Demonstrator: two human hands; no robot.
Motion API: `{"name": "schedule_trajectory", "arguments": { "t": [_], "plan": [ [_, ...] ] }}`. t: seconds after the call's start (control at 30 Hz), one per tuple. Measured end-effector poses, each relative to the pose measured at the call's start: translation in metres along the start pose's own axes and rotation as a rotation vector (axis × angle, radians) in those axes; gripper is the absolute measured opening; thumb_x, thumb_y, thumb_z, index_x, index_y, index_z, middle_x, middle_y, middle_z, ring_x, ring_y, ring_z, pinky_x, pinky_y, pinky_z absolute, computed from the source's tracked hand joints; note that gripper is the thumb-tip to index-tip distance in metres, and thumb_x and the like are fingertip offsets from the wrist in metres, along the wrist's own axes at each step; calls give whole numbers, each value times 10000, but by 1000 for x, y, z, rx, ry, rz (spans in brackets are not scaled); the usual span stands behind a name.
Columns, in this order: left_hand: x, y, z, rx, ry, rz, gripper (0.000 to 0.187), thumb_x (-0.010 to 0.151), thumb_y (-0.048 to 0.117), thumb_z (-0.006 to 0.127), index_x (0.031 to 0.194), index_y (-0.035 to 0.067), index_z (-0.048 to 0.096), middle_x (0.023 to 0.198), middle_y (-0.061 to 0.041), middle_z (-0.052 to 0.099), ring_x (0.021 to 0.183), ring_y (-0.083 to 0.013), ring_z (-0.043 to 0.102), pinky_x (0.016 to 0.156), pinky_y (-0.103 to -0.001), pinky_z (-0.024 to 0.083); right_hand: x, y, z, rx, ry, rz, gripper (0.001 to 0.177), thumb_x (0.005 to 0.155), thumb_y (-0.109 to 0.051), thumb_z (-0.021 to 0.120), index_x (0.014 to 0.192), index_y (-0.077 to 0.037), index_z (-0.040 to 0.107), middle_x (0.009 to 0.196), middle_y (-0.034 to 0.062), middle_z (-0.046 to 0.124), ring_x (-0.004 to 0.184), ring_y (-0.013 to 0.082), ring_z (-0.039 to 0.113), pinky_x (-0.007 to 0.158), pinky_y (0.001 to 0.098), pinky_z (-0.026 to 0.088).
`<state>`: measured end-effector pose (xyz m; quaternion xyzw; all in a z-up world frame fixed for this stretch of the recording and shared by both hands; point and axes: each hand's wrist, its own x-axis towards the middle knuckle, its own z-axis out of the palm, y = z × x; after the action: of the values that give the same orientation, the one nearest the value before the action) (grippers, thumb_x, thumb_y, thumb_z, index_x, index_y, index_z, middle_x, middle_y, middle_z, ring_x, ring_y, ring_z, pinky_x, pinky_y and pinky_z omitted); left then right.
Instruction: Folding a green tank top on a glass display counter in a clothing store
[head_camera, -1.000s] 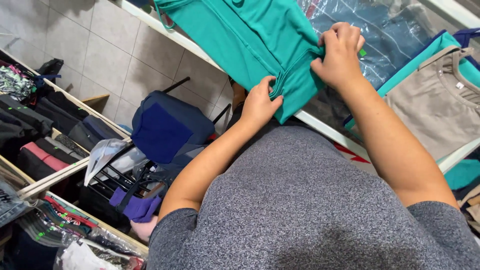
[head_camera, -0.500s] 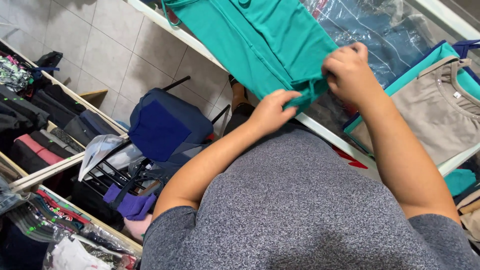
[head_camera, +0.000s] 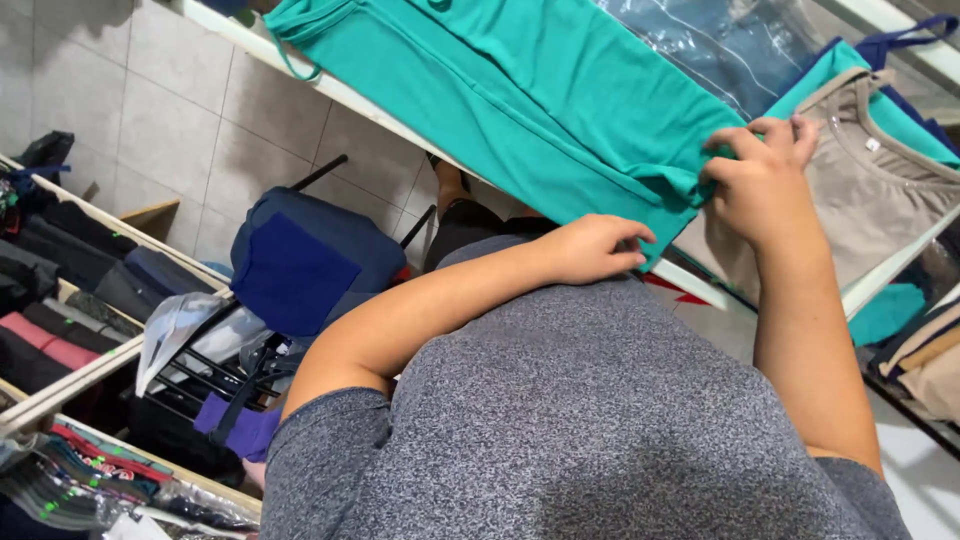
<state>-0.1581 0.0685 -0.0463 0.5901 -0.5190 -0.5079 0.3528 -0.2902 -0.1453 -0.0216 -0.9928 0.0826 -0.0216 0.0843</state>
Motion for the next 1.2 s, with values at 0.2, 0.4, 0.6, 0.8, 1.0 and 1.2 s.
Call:
{"name": "schedule_trajectory", "arguments": {
  "t": [0.2, 0.4, 0.6, 0.8, 1.0, 1.2],
  "plan": [
    [-22, 2, -39, 469, 333, 89, 209, 878, 208, 583, 1031, 71, 622, 941, -129, 635, 868, -330, 578, 744, -448, 467, -3, -26, -1, 134, 94, 52, 289, 703, -183, 592, 977, -134, 668, 1158, 40, 653, 1103, 357, 510, 933, 504, 264],
    [-43, -25, -69, 980, 446, -27, 565, 781, 316, 751, 1298, 224, 543, 1354, -85, 445, 1233, -306, 417, 968, -539, 346, -11, -32, 28, 72, 66, 14, 412, 943, -486, 544, 720, -141, 574, 982, 33, 628, 1023, 265, 525, 954, 481, 274],
    [-55, -35, -77, 956, 402, -25, 669, 803, 472, 718, 1389, 264, 473, 1454, -91, 358, 1301, -285, 374, 1038, -519, 300, -6, -36, 37, -32, 100, 105, 228, 781, -302, 743, 823, -138, 590, 922, 34, 592, 1002, 266, 559, 946, 485, 312],
    [-67, -37, -127, 1004, 553, 25, 519, 865, 521, 661, 1244, 176, 576, 1348, -84, 486, 1202, -278, 466, 908, -457, 385, 5, -64, 12, -43, -78, 158, 275, 656, -244, 604, 920, -194, 661, 1104, 53, 616, 1059, 318, 545, 989, 561, 301],
    [-76, -80, -228, 1008, 789, -108, 488, 899, 422, 691, 1269, 131, 562, 1324, -65, 512, 1240, -319, 446, 987, -550, 361, 17, -77, 24, -101, -190, 396, 493, 1011, -531, 514, 847, -78, 620, 1042, 142, 573, 1064, 387, 518, 1031, 641, 221],
    [-58, -110, -312, 1115, 683, -29, 619, 912, 551, 695, 1374, 209, 468, 1395, -17, 447, 1236, -265, 421, 963, -544, 344, 20, -83, 58, -205, -25, 487, 480, 1014, -453, 609, 774, -39, 565, 953, 148, 512, 1009, 395, 482, 1051, 626, 258]
  ]
}}
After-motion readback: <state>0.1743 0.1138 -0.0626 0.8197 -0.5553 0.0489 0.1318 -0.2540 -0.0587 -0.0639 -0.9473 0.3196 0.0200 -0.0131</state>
